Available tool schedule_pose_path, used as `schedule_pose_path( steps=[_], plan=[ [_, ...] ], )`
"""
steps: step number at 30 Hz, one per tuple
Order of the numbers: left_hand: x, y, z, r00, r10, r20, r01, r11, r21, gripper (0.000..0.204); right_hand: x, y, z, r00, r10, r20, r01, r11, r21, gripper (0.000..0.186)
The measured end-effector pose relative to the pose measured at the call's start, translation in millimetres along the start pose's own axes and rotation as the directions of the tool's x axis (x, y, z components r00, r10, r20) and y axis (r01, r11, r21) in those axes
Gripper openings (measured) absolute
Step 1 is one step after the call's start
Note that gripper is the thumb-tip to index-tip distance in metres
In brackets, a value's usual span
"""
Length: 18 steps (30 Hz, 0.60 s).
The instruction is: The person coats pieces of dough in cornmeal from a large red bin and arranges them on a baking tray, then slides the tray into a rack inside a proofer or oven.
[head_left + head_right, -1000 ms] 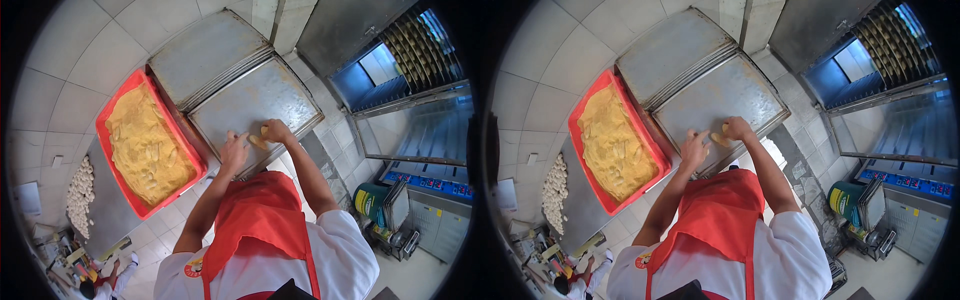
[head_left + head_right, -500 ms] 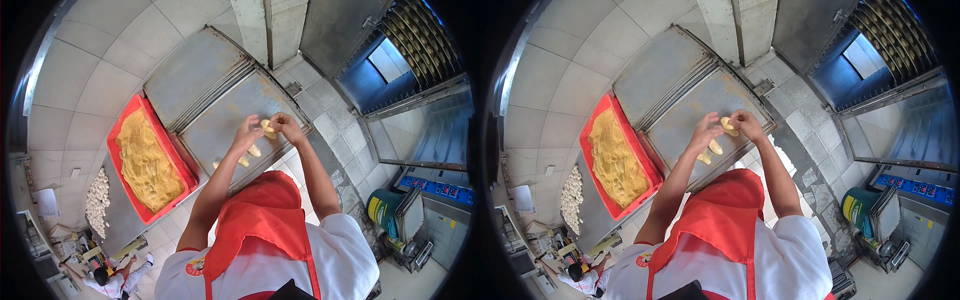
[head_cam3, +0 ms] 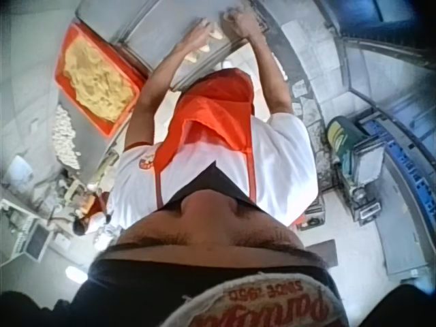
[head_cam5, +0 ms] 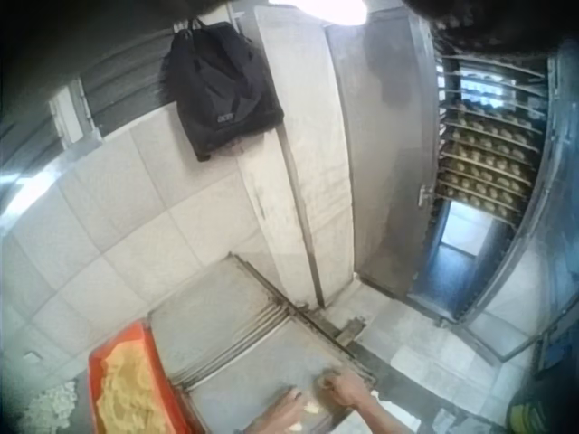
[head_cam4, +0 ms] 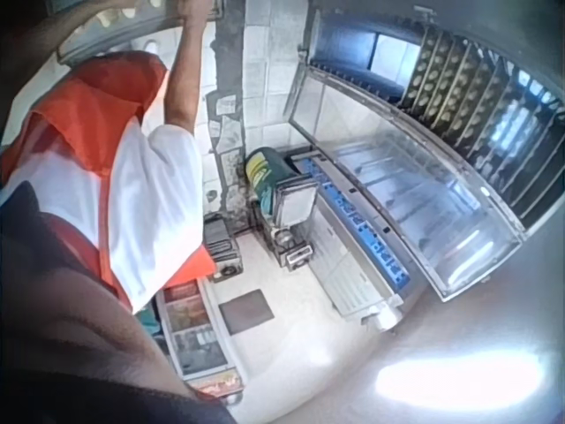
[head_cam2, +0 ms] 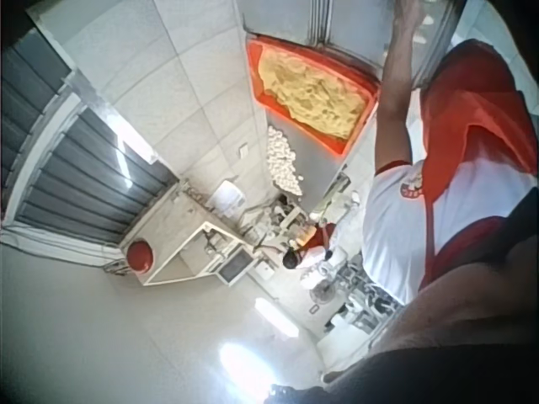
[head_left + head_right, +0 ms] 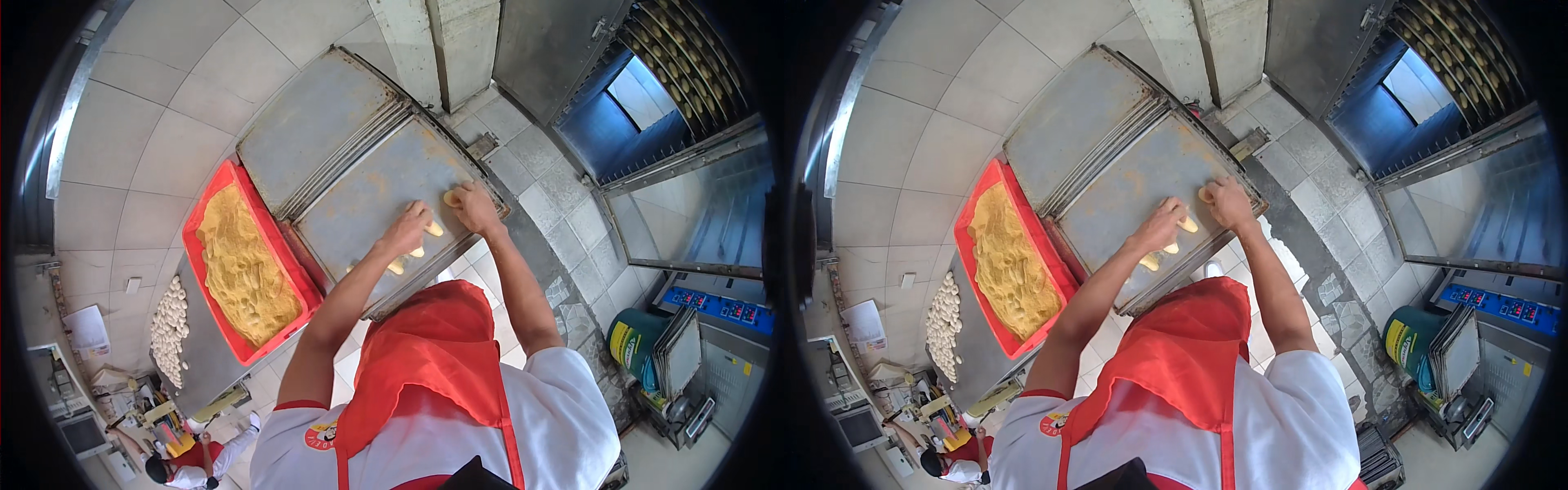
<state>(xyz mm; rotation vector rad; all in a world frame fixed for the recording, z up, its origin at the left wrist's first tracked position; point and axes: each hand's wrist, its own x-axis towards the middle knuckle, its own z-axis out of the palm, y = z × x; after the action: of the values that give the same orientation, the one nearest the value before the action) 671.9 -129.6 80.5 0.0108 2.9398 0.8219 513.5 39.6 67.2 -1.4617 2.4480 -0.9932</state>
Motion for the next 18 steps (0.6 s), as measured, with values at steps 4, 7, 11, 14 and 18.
schedule_pose_path(
  steps=[4, 7, 11, 14, 18],
  plan=[
    [-33, 5, -34, 0.977, 0.143, -0.156, -0.124, 0.984, 0.129, 0.03, -9, -12, -11, 1.0, 0.014, -0.01, -0.015, 0.994, -0.105, 0.014],
    [-78, -7, -48, 0.983, -0.169, -0.076, 0.154, 0.973, -0.174, 0.031, -8, -53, -11, 0.975, 0.222, 0.016, -0.222, 0.969, 0.104, 0.01],
    [-114, -15, -33, 0.972, -0.233, 0.038, 0.236, 0.959, -0.156, 0.026, -18, -102, 25, 0.938, 0.196, 0.287, -0.275, 0.923, 0.27, 0.005],
    [-114, -18, -26, 0.973, -0.231, 0.026, 0.23, 0.946, -0.228, 0.023, -29, -107, 65, 0.957, 0.109, 0.269, -0.186, 0.941, 0.282, 0.004],
    [-125, -28, -12, 0.974, -0.217, -0.058, 0.207, 0.967, -0.148, 0.023, -29, -113, 77, 0.957, -0.016, 0.29, -0.058, 0.968, 0.243, 0.007]
  ],
)
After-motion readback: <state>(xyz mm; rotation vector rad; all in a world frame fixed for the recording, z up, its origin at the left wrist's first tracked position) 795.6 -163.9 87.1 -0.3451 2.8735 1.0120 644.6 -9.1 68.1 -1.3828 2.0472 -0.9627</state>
